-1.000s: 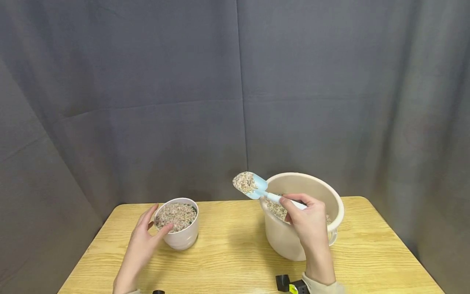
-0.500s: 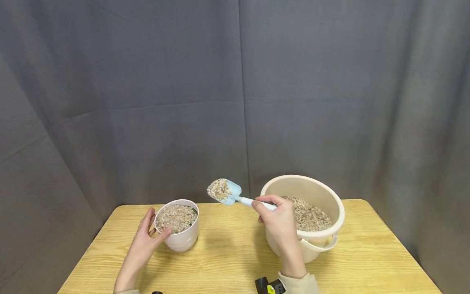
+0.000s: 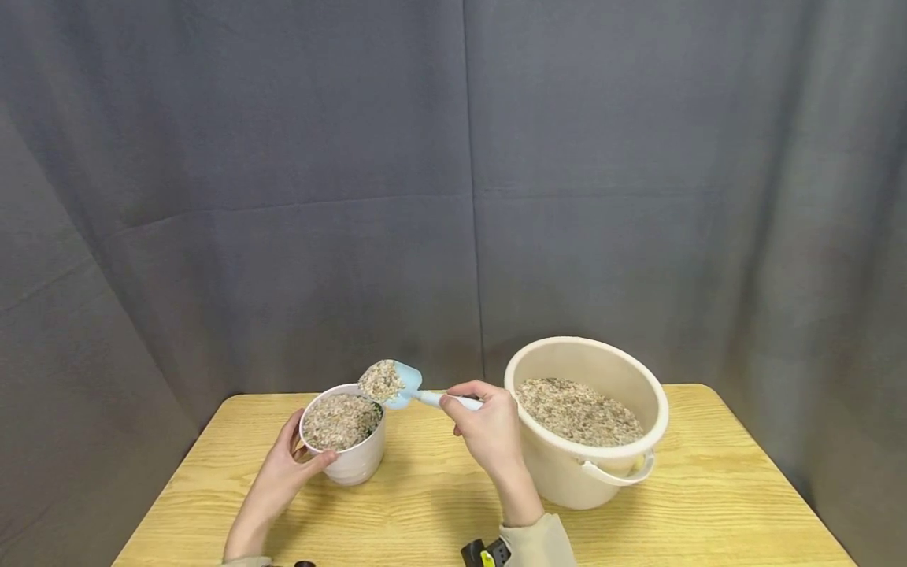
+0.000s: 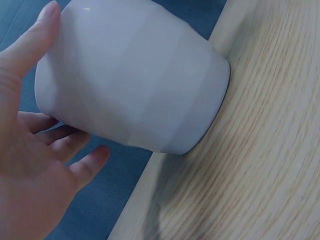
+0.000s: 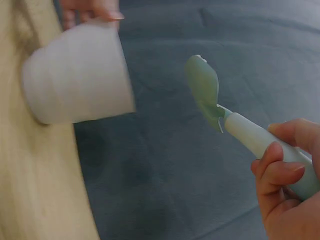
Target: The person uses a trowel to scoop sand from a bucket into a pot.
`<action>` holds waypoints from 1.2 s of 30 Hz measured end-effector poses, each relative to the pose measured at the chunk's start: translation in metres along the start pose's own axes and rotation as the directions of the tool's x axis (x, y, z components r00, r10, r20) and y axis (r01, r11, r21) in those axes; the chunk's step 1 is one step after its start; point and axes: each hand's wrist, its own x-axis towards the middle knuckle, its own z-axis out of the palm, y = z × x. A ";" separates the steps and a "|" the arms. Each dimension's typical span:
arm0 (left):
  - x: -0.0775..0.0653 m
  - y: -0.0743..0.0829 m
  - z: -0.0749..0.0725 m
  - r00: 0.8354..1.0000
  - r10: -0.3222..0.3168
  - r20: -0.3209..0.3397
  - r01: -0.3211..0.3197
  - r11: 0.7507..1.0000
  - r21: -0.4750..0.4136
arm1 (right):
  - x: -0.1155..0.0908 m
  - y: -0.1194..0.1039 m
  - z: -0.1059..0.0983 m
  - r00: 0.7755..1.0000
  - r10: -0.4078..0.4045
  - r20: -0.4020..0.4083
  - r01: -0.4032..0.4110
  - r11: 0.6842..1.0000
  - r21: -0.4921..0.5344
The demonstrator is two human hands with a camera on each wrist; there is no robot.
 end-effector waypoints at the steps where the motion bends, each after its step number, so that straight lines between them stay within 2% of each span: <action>1: 0.001 -0.001 0.000 1.000 -0.005 0.001 0.005 1.000 -0.004 | 0.000 0.002 0.003 1.000 -0.003 0.012 0.003 1.000 -0.007; 7: 0.000 -0.002 0.000 1.000 -0.009 0.005 0.009 1.000 -0.022 | 0.003 0.018 0.024 0.997 -0.022 0.075 0.026 0.998 -0.055; 13: -0.001 0.000 0.002 1.000 -0.007 -0.007 0.006 0.999 -0.043 | 0.006 0.028 0.040 0.996 -0.014 0.089 0.024 0.994 -0.110; 22: 0.001 -0.004 0.002 1.000 -0.012 -0.028 0.012 0.999 -0.030 | 0.008 0.029 0.051 0.991 0.006 0.132 0.010 0.993 -0.118; 27: 0.001 -0.005 0.003 1.000 0.002 -0.027 -0.002 1.000 -0.028 | 0.009 0.029 0.055 0.984 0.003 0.178 0.028 0.985 -0.169; 32: 0.001 -0.004 0.003 1.000 0.004 -0.028 -0.004 1.000 -0.012 | 0.010 0.027 0.055 0.967 -0.046 0.252 0.118 0.953 -0.278; 36: 0.001 -0.003 0.002 1.000 0.013 -0.019 -0.013 1.000 -0.026 | 0.010 0.026 0.053 0.935 -0.122 0.333 0.247 0.898 -0.365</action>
